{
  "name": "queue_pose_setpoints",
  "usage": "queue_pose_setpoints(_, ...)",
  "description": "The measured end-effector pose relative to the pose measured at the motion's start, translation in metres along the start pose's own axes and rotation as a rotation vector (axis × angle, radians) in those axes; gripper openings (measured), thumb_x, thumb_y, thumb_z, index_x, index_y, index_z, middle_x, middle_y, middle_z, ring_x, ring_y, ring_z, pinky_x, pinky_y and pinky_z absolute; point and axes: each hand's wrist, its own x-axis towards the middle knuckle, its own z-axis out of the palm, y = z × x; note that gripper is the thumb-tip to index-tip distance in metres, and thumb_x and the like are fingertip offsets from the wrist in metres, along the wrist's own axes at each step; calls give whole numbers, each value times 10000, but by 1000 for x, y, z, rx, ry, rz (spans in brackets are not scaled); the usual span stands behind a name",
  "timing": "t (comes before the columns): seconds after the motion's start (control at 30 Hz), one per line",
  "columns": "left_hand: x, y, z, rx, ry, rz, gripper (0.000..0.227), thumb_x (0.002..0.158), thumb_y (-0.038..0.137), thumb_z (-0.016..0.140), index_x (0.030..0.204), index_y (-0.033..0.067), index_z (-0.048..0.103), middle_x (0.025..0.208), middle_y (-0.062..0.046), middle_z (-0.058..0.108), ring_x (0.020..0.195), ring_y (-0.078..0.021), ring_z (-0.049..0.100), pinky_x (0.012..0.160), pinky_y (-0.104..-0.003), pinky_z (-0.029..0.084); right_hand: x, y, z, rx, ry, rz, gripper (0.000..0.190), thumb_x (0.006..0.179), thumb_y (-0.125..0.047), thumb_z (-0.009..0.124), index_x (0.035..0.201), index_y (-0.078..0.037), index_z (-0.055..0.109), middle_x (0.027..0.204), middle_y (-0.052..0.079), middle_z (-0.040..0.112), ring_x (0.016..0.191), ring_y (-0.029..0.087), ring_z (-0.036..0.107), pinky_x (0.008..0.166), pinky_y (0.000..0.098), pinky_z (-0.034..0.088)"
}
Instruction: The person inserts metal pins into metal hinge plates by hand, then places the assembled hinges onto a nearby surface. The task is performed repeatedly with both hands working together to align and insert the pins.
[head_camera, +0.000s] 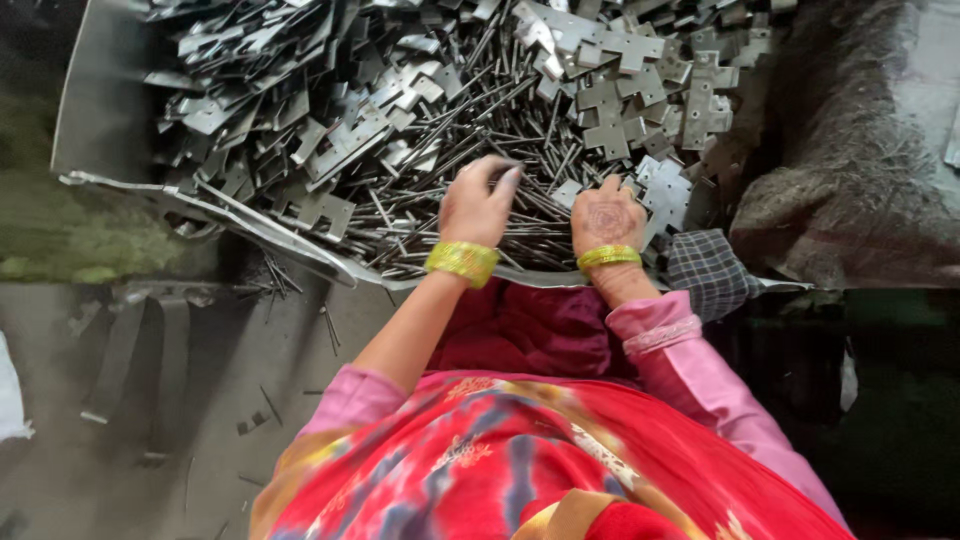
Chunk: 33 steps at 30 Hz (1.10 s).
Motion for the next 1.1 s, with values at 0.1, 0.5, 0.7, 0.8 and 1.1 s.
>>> queue_pose_setpoints(0.1, 35, 1, 50, 110, -23, 129, 179, 921, 274, 693, 1010, 127, 743, 1039, -101, 724, 1023, -322, 673, 872, -426, 526, -3, 0, -10, 30, -2, 32, 117, 842, -148, 659, 819, -83, 754, 990, 139, 657, 922, 313, 690, 712, 421, 580)
queue_pose_setpoints(0.5, 104, -19, 146, 395, -246, 310, 225, 727, 215, 849, 892, 100, 751, 1000, -139, 706, 1009, -345, 684, 900, -438, 546, -13, 96, -61, 2034, 63, 522, 180, 1038, -212, 598, 1045, -34, 625, 951, 158, 704, 847, 354, 701, 750, 461, 597)
queue_pose_setpoints(0.7, 73, -31, 83, -208, -542, -238, 385, 760, 83, 811, 1125, 0, 722, 970, -131, 798, 937, -239, 795, 797, -321, 608, -12, 78, -34, 2523, 39, 647, 152, 1026, -77, 601, 1170, -26, 596, 1037, 203, 713, 985, 369, 712, 852, 529, 620)
queue_pose_setpoints(0.8, 57, -35, 57, -519, -495, -437, 341, 836, -16, 753, 1174, -26, 709, 958, -114, 784, 866, -209, 768, 708, -296, 610, -11, 65, -23, 2546, -24, 619, 219, 979, -12, 603, 1195, -31, 626, 1109, 198, 716, 1041, 357, 710, 887, 543, 618)
queue_pose_setpoints(1.1, 1, 7, 22, -735, -281, -16, 355, 831, -87, 679, 1178, -18, 702, 1070, -85, 744, 965, -149, 709, 873, -287, 591, -17, 29, -12, 2556, -16, 684, 353, 1016, -262, 655, 1283, -35, 618, 1172, 189, 706, 1056, 377, 670, 893, 553, 584)
